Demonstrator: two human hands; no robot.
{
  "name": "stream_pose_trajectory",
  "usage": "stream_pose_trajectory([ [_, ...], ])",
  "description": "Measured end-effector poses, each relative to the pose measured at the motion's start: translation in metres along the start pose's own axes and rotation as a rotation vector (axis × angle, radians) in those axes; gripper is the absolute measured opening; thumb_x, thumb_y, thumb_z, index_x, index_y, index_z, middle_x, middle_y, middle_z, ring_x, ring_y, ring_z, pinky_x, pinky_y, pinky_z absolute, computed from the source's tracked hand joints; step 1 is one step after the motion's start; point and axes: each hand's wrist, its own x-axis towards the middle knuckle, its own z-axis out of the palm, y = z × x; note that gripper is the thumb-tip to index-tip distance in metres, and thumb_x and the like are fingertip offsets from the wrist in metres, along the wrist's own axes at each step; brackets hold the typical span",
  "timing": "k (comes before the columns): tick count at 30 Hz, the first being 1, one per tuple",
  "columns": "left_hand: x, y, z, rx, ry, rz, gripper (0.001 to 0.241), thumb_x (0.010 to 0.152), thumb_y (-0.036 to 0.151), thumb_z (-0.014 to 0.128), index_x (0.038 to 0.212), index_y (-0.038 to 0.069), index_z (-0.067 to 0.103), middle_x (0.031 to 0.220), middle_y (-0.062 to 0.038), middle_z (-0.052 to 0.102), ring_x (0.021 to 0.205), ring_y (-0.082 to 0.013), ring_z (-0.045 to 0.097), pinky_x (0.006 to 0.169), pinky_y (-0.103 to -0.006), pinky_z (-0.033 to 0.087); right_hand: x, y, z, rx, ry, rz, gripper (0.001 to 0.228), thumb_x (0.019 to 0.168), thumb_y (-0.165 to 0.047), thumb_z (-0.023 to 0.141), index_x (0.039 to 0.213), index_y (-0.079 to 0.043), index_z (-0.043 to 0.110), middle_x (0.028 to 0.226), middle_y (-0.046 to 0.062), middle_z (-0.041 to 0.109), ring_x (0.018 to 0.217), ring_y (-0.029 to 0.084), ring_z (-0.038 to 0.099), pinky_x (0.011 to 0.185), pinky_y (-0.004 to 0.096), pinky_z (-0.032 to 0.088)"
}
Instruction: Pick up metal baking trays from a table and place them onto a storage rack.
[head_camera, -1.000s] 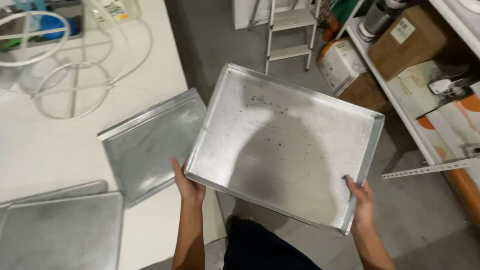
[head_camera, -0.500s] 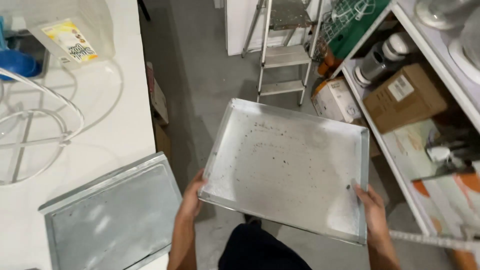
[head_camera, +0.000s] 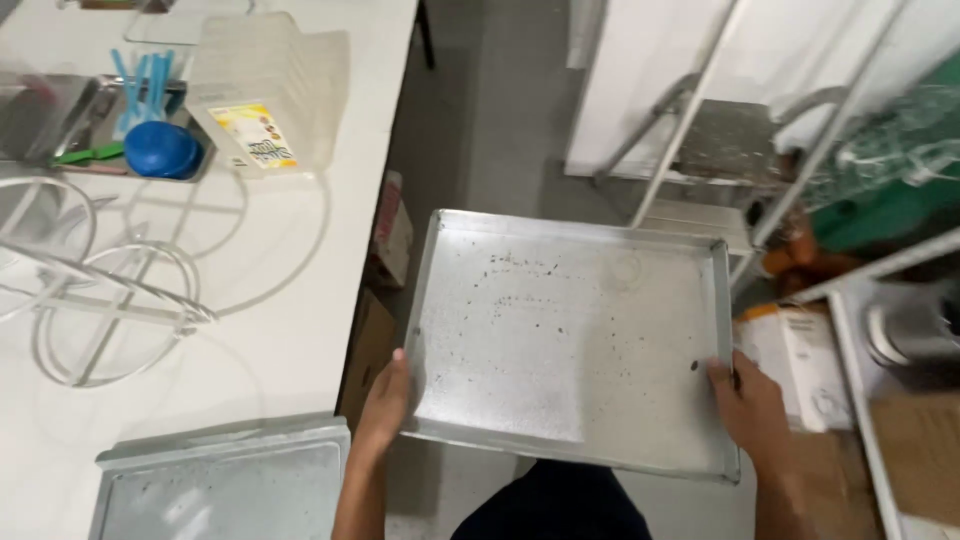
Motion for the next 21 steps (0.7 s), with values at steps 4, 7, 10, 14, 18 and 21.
stream_pose_trajectory([
  [4,0.043,0.046,0.004,-0.002,0.049,0.087,0.086,0.092,0.066,0.037,0.151,0.003,0.045,0.159,-0.015,0.046,0.147,-0.0285,0.045,0.123,-0.0389,0.033,0.094,-0.040,0.011,-0.032,0.014,-0.219,0.022,0.105,-0.022,0.056,0.099,-0.001,0.059,0.082,0.014,0.061,0.066,0.028,0.059,0.066,0.041,0.050],
  [7,0.081,0.082,0.009,0.033,0.069,0.048,0.082,0.095,0.065,0.030,0.151,0.006,0.046,0.158,-0.015,0.046,0.148,-0.0315,0.044,0.125,-0.0419,0.032,0.156,-0.099,0.002,-0.066,-0.165,0.050,0.043,0.105,-0.043,0.050,0.111,-0.003,0.067,0.072,0.014,0.067,0.063,0.026,0.058,0.064,0.037,0.045],
  [10,0.102,0.101,0.017,-0.095,0.191,-0.058,0.078,0.095,0.059,0.042,0.147,0.001,0.051,0.154,-0.016,0.053,0.143,-0.0282,0.051,0.121,-0.0371,0.037,0.213,-0.124,0.009,-0.076,-0.248,0.085,0.056,0.102,-0.048,0.046,0.132,-0.005,0.064,0.101,0.020,0.078,0.082,0.035,0.072,0.076,0.041,0.053],
  [14,0.137,0.115,0.021,-0.124,0.245,-0.193,0.084,0.092,0.066,0.034,0.153,0.009,0.045,0.159,-0.014,0.046,0.148,-0.0315,0.044,0.123,-0.0469,0.036,0.288,-0.162,0.027,0.050,-0.187,-0.120,0.044,0.102,-0.037,0.056,0.129,-0.004,0.066,0.082,0.014,0.072,0.066,0.025,0.059,0.065,0.037,0.045],
  [18,0.189,0.135,0.012,-0.375,0.288,-0.278,0.072,0.100,0.051,0.040,0.152,0.001,0.044,0.160,-0.014,0.045,0.149,-0.0286,0.042,0.125,-0.0418,0.031,0.369,-0.196,0.072,0.149,-0.219,-0.235,0.049,0.097,-0.033,0.062,0.134,-0.002,0.067,0.080,0.012,0.072,0.063,0.020,0.053,0.060,0.032,0.042],
  [21,0.251,0.161,0.006,-0.186,0.236,-0.354,0.072,0.103,0.056,0.025,0.156,0.010,0.037,0.164,-0.010,0.039,0.153,-0.0281,0.037,0.127,-0.0494,0.031,0.431,-0.225,0.099,0.285,-0.242,-0.303,0.045,0.098,-0.026,0.058,0.132,0.003,0.067,0.092,0.012,0.073,0.071,0.020,0.056,0.070,0.033,0.045],
])
